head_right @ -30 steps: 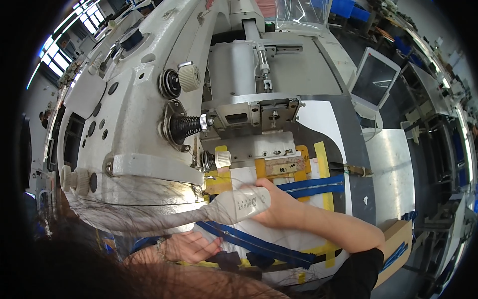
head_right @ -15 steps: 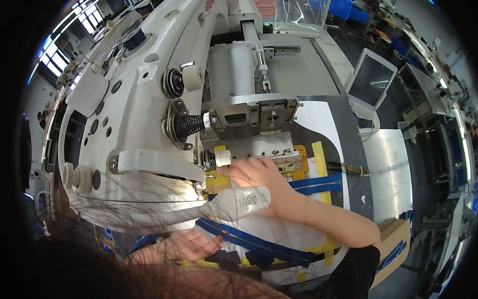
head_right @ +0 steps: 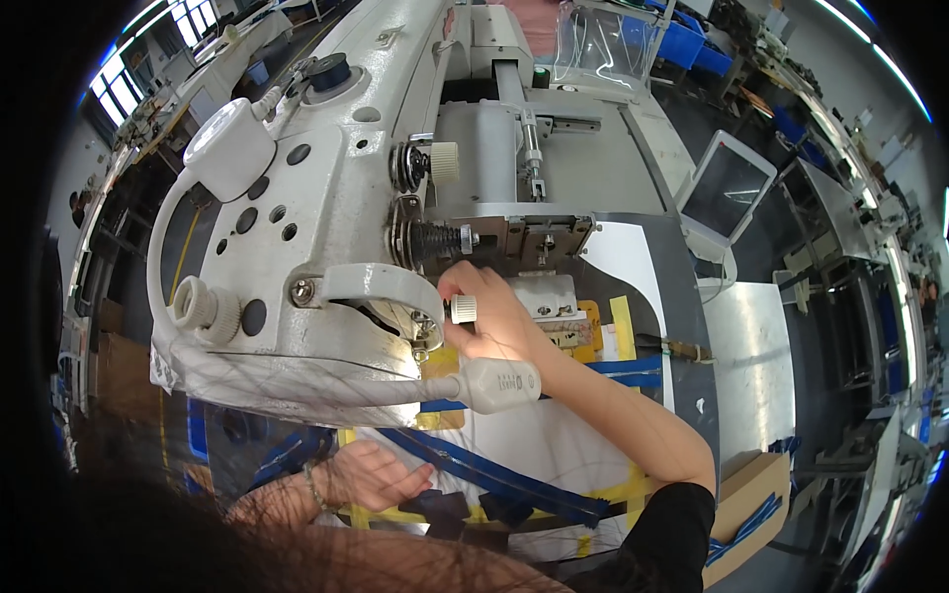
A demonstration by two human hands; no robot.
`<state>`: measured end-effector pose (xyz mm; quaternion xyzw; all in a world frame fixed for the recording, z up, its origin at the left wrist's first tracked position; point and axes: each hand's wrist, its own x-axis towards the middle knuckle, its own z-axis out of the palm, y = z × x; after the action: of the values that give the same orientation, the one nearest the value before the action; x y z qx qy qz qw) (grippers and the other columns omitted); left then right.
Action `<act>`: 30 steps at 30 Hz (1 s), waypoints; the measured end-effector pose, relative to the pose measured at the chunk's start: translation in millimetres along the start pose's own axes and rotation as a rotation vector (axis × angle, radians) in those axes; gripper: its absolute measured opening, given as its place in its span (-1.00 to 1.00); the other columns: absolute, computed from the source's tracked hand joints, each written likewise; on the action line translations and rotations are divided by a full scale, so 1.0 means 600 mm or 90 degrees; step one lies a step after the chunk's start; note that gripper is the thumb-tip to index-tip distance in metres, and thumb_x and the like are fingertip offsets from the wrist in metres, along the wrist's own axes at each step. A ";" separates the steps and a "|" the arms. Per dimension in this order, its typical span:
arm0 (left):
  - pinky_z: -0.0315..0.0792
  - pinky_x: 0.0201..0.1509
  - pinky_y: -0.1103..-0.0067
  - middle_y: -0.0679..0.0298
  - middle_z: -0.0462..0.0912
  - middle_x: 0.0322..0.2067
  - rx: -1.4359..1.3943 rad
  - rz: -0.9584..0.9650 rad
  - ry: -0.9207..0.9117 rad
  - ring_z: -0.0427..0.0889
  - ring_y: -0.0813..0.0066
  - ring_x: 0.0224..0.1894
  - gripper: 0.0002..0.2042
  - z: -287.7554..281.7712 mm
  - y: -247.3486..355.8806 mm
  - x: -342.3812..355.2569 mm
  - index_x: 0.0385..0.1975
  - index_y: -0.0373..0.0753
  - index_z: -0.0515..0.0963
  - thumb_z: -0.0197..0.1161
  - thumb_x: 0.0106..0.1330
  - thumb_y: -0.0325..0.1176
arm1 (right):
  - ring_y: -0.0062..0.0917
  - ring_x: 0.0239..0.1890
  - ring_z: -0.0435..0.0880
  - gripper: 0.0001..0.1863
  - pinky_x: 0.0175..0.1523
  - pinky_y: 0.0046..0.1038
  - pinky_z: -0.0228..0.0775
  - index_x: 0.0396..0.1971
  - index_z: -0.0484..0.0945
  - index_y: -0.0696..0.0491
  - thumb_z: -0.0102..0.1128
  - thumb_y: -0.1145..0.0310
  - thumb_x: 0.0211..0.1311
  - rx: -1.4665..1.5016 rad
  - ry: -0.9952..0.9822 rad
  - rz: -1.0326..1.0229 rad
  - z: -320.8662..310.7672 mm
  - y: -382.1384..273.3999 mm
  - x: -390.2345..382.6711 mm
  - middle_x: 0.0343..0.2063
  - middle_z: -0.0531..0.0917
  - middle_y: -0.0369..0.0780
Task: The recorder is sewing blue zippers onto material panels using an industrial sewing machine.
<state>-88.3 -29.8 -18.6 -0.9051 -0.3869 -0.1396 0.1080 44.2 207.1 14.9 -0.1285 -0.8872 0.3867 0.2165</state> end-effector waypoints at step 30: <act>0.25 0.27 0.42 -0.04 0.40 0.10 -0.128 -0.134 -0.153 0.38 0.22 0.18 -0.30 0.008 -0.001 0.049 0.07 -0.40 0.38 0.11 0.15 0.15 | -0.32 -0.08 0.48 -0.79 0.18 -0.23 0.16 -0.30 0.56 0.00 0.03 0.42 0.03 -0.252 -0.139 -0.165 0.015 0.043 -0.173 -0.22 0.57 -0.25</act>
<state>-68.5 -7.9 -13.0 -0.8760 -0.4736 -0.0789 -0.0448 131.8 177.7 -39.5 -0.0116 -0.9728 0.1860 0.1379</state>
